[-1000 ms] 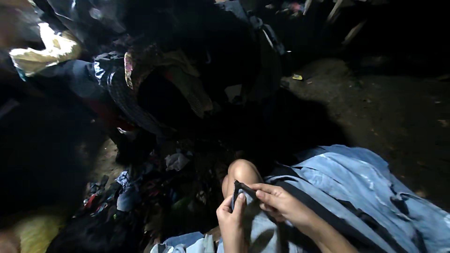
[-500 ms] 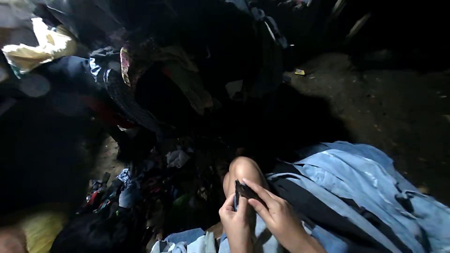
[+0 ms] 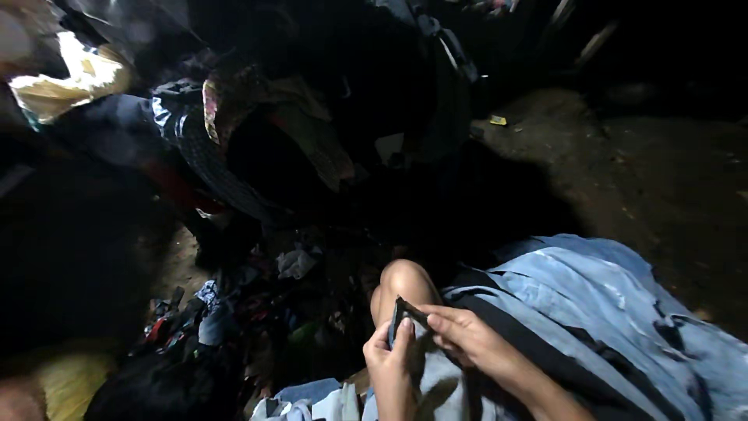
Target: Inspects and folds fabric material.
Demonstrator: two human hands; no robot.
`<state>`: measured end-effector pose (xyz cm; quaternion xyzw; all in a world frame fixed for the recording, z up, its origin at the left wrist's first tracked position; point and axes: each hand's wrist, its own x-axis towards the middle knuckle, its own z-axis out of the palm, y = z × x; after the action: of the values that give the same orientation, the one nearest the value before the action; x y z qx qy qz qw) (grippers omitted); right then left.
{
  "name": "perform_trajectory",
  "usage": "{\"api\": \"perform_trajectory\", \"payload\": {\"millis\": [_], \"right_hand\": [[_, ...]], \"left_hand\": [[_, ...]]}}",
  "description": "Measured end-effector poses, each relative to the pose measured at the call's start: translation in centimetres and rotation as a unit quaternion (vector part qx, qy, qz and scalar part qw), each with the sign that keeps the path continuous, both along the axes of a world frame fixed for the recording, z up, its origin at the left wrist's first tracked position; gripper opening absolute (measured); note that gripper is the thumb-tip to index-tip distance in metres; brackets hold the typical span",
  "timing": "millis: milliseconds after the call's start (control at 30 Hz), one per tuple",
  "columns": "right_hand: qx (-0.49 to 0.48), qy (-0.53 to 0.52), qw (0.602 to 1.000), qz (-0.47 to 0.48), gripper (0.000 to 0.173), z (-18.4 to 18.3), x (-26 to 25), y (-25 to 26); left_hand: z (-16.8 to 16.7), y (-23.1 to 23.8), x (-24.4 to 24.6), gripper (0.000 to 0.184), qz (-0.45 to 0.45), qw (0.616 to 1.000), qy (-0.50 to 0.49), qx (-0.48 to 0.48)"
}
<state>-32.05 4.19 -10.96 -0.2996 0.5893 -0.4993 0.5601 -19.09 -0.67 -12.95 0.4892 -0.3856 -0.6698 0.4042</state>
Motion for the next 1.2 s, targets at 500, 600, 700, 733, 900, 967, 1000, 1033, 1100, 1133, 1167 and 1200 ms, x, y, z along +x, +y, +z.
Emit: {"api": "perform_trajectory", "payload": {"millis": [500,600,700,733,900,967,1000,1033,1100,1133,1167,1200], "right_hand": [[-0.063,0.443,0.894,-0.007,0.05,-1.8,2.5,3.1],[-0.079,0.462,0.883,-0.026,0.053,-2.7,2.7,2.5],[-0.106,0.421,0.9,-0.037,0.054,-3.0,2.9,1.3],[-0.111,0.406,0.906,-0.042,0.055,-3.1,3.0,1.2],[-0.117,0.357,0.926,-0.042,0.05,-3.3,3.1,2.1],[-0.128,0.346,0.927,-0.071,0.043,-3.7,2.9,1.2],[-0.128,0.329,0.931,-0.094,0.04,-3.7,2.5,0.6],[-0.118,0.296,0.941,-0.109,0.039,-3.5,1.8,0.3],[-0.094,0.191,0.968,-0.13,0.039,-2.6,0.3,0.1],[-0.089,0.146,0.976,-0.135,0.041,-2.2,-0.2,0.2],[-0.093,0.112,0.981,-0.126,0.045,-2.1,-0.5,0.5],[-0.102,0.101,0.984,-0.103,0.048,-2.0,-0.7,0.8]], "left_hand": [[0.8,0.1,-0.4,0.018,0.027,0.999,-0.023,0.018],[0.9,0.3,-0.4,0.018,0.007,1.0,-0.011,0.017],[0.9,0.6,-0.5,0.02,-0.001,1.0,-0.005,0.013],[0.9,0.6,-0.5,0.021,0.008,1.0,0.003,0.023],[1.0,0.7,-0.5,0.024,0.034,0.999,0.009,0.032],[1.0,1.4,-0.7,0.022,0.03,0.999,0.007,0.009],[1.1,1.8,-0.6,0.02,0.018,1.0,0.001,-0.006],[1.2,2.1,-0.4,0.019,0.011,1.0,-0.008,-0.016],[1.2,1.6,-0.3,0.02,0.025,0.999,-0.024,-0.01],[1.1,1.3,-0.2,0.02,0.038,0.999,-0.025,0.001],[0.9,1.0,-0.1,0.021,0.048,0.998,-0.024,0.011],[0.8,0.7,-0.2,0.021,0.054,0.998,-0.021,0.017]]}}
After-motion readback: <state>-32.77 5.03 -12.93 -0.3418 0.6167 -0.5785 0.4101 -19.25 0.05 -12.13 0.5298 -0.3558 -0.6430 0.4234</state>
